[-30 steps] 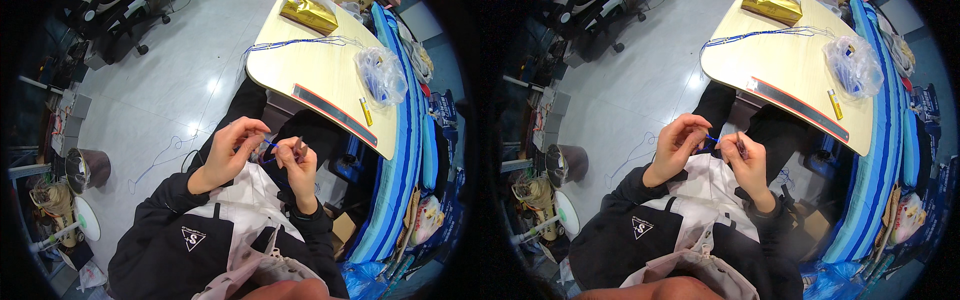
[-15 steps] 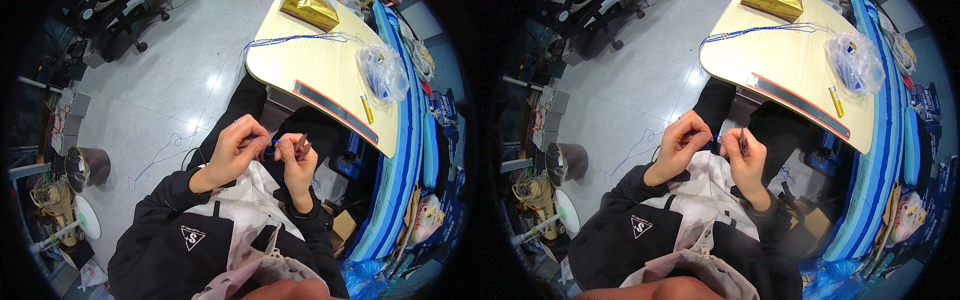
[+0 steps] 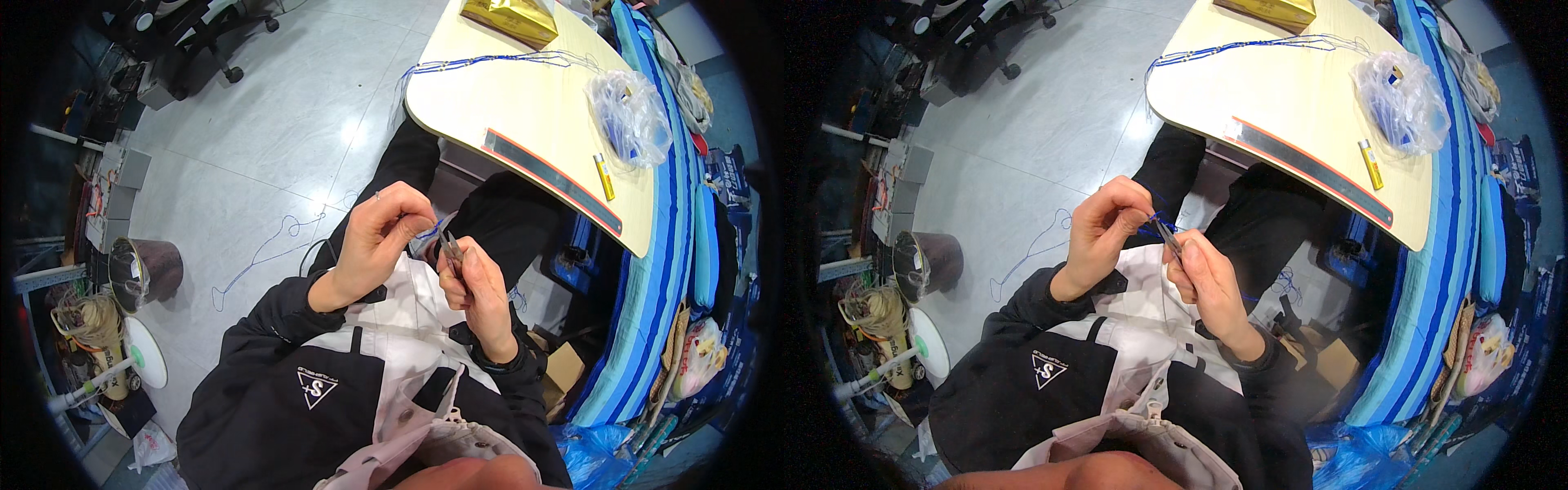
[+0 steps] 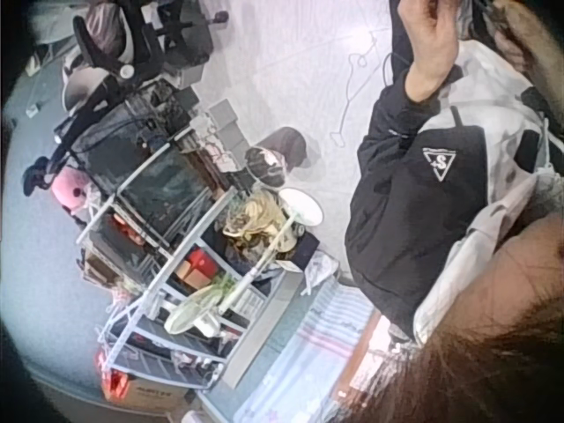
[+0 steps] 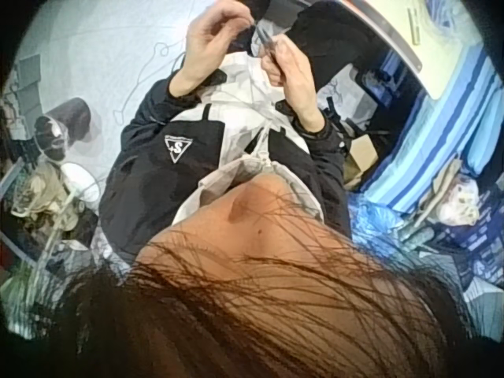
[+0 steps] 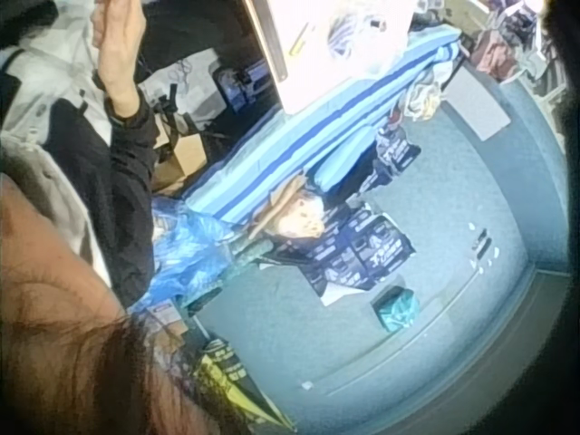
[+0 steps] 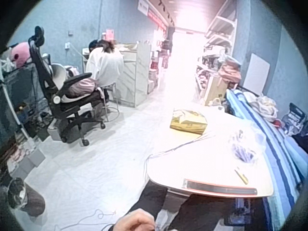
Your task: The person measures a blue cord against a ruler, threads small beads onto it, and uses a lighter to heat-seal the cord end. The person repeats this process multiple times, creating short beaded segments.
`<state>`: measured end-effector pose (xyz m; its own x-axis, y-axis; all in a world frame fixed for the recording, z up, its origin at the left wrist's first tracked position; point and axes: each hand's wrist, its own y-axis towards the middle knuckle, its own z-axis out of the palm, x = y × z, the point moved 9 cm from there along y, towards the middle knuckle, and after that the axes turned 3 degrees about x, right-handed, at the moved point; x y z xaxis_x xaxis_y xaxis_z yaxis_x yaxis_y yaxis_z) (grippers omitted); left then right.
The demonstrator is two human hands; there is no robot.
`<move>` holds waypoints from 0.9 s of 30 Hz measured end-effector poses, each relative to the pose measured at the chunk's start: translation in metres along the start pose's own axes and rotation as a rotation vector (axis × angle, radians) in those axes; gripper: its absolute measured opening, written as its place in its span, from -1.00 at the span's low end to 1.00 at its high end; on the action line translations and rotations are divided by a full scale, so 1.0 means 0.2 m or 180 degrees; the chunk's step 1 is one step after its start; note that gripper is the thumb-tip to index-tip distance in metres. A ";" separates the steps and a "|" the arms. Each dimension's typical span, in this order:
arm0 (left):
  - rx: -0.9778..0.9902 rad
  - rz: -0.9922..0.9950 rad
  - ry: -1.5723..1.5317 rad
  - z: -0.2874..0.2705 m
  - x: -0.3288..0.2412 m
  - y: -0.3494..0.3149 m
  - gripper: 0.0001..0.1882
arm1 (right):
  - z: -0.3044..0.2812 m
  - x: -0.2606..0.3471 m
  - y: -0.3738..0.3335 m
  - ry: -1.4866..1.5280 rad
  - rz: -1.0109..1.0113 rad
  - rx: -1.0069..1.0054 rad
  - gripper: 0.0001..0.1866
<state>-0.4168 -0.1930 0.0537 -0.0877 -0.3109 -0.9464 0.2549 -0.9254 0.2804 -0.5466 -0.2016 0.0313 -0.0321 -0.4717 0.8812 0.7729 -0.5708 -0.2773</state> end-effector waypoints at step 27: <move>0.0195 0.0369 0.0487 0.01 -0.06 0.00 -0.93 | -0.04 0.04 -0.01 -0.0518 -0.0274 -0.0229 -0.67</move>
<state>-0.4181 -0.1901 0.0666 0.0872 -0.3839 -0.9193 0.1954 -0.8983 0.3936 -0.5526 -0.2097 0.0358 0.0113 -0.3075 0.9515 0.7241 -0.6537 -0.2199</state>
